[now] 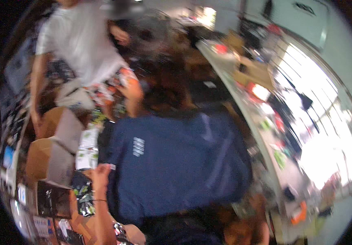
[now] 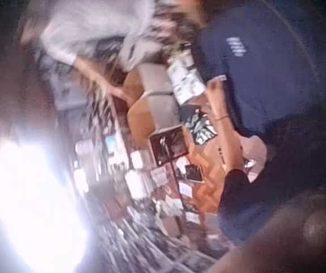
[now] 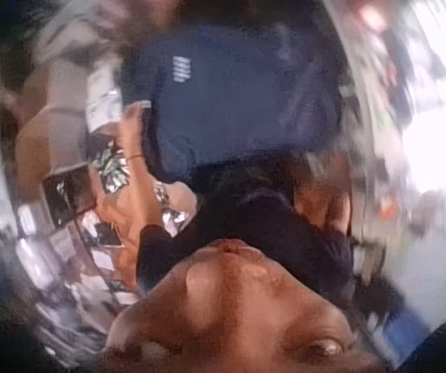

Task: The person folds a blue t-shirt, attaches a tag, and places it into a clear plastic bag. They then fold a black t-shirt and place it into a plastic bag as well.

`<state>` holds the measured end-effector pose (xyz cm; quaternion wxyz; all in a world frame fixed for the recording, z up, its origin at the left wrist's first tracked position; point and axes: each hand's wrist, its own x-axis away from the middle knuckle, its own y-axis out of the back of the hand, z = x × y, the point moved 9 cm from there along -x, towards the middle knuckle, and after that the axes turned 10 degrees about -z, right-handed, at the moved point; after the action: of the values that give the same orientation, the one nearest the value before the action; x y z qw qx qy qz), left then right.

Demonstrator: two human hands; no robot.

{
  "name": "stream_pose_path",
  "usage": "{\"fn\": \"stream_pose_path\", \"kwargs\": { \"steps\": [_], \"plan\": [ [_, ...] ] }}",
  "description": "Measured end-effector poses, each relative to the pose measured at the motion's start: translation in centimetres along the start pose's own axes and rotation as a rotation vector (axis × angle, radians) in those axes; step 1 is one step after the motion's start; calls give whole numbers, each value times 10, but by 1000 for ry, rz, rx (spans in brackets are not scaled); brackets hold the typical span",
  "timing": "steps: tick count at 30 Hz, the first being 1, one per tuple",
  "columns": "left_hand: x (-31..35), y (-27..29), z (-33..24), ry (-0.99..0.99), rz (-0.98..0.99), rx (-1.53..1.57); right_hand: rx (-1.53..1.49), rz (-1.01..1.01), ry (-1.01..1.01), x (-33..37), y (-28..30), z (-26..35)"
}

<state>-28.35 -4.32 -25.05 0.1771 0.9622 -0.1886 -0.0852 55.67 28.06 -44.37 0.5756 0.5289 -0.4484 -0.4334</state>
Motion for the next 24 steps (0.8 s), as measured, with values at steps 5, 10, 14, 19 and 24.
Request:
{"fn": "stream_pose_path", "kwargs": {
  "steps": [5, 10, 14, 19, 24],
  "plan": [
    [6, -3, -21, -88, -57, -92, -170, 91, -17, -27, 51, 91],
    [9, 4, -30, -116, -91, -101, -528, -80, 493, -18, 135, 366],
    [10, 2, -18, -138, -110, 32, -672, 13, 891, 57, 175, 511],
    [10, -8, -17, -119, -65, 62, -667, 155, 1175, 120, 196, 559],
    [20, 2, -23, -83, -74, 134, -536, 64, 1562, 128, 254, 622]
  ]
}}
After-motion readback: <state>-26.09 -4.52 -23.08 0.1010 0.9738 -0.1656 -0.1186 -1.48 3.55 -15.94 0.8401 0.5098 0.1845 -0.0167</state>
